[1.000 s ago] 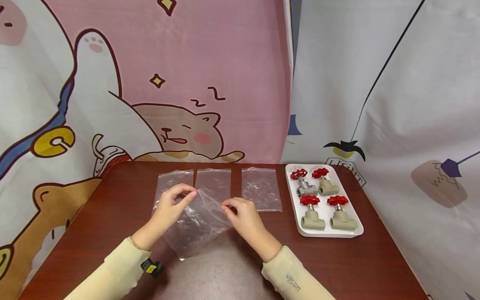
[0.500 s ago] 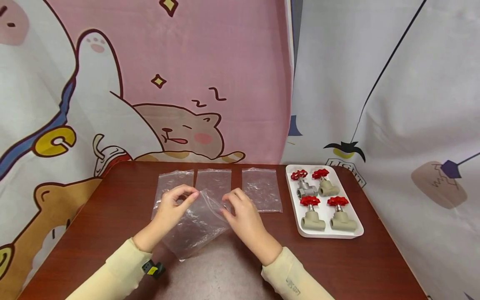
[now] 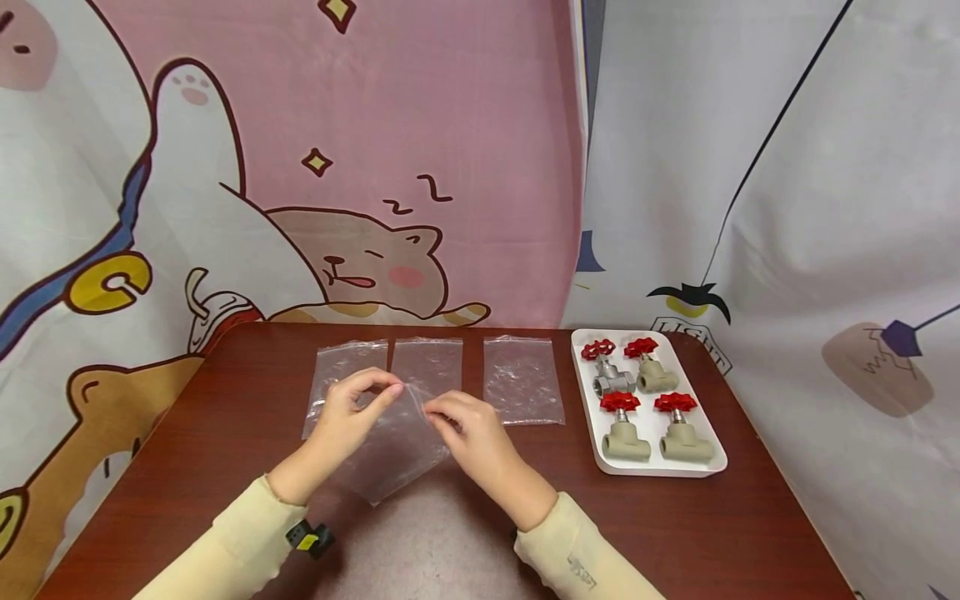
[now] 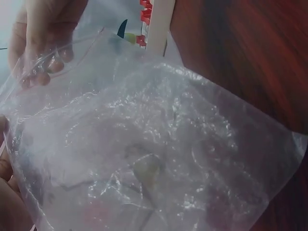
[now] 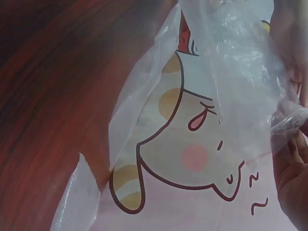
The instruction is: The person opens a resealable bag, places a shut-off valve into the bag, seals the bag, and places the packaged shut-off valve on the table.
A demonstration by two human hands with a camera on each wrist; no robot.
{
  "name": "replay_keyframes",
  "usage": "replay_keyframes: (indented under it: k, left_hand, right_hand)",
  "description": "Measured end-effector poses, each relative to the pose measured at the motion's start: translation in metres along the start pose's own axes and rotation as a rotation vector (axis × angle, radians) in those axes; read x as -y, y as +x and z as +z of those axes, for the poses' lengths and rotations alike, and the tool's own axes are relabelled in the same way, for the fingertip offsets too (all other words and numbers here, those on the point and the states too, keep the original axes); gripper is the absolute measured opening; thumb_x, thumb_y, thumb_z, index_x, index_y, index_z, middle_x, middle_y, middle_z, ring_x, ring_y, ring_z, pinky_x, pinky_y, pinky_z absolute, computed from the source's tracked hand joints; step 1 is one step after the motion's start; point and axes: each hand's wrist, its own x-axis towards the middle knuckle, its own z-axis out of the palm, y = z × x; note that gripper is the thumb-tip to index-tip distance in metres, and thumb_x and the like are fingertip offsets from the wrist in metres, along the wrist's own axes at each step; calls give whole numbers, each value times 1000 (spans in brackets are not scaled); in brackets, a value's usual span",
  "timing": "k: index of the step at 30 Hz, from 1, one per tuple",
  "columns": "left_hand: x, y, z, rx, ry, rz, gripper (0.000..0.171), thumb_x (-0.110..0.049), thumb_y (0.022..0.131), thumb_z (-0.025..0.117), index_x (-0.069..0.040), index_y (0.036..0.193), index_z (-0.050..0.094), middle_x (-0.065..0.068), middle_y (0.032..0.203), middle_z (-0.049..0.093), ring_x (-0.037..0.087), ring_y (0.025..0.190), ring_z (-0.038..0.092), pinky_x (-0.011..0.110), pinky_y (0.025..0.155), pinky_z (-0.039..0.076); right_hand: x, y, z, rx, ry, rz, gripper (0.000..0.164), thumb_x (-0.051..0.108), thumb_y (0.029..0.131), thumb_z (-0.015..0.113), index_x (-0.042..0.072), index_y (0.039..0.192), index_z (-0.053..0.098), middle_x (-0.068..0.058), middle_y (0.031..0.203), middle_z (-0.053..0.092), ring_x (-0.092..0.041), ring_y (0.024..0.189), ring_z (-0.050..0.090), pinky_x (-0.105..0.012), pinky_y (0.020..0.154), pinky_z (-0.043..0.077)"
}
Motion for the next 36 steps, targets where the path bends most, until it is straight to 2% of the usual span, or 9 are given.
replay_keyframes:
  k: [4,7,11,13,18,25,31,33,36]
  left_hand:
    - [-11,1,-2,17,-12,23,2,-2,85,67,-3,86,69,5,79,66,7,74,55,23,66,47]
    - [3,1,1,28,-10,63,3,-4,85,68,-6,87,70,3,82,68,8,76,58,24,67,48]
    - [24,1,4,57,-12,126,4,-9,84,70,-11,88,71,1,87,69,11,83,63,25,76,50]
    - [25,1,3,68,-6,163,4,-12,84,71,-12,88,72,0,88,69,12,85,64,25,80,50]
    - [24,0,2,92,31,207,4,-13,83,72,-12,87,73,0,89,69,12,88,63,26,83,50]
    - [23,-3,4,78,30,243,6,-9,81,73,-11,86,72,1,90,70,15,90,64,26,84,49]
    - [25,-4,5,68,24,230,6,-9,82,73,-11,87,72,1,90,70,15,91,64,25,85,50]
    - [26,-5,5,62,14,219,5,-9,82,72,-10,87,72,2,89,70,16,90,64,25,85,50]
    - [27,-5,5,46,-9,192,4,-8,84,71,-9,88,72,2,88,69,15,88,65,24,83,50]
  right_hand:
    - [-1,0,3,14,30,5,11,-2,80,71,4,89,71,-5,87,68,-10,74,62,-14,63,51]
    - [0,-1,4,61,72,38,17,2,77,75,4,93,70,-5,90,68,-12,74,65,-17,62,53]
    - [0,-2,3,164,77,61,40,13,71,82,4,106,67,-7,101,66,-19,84,67,-24,67,56]
    - [0,-2,2,205,53,57,51,18,68,84,4,113,65,-7,107,65,-21,93,66,-27,70,56]
    - [2,-1,-3,252,-29,41,59,26,64,86,5,114,63,-6,111,63,-20,100,62,-28,78,55]
    - [4,3,-9,295,-64,28,62,33,61,86,5,112,63,-5,110,64,-20,94,63,-30,74,55]
    - [4,2,-9,310,-66,36,61,34,65,84,4,114,64,-6,111,66,-18,98,64,-30,81,54]
    - [5,1,-9,314,-66,47,56,32,67,83,6,114,65,-5,111,67,-17,98,64,-30,80,54]
    - [6,-1,-9,298,-28,67,41,24,74,80,7,108,68,-3,102,69,-15,89,66,-28,76,55]
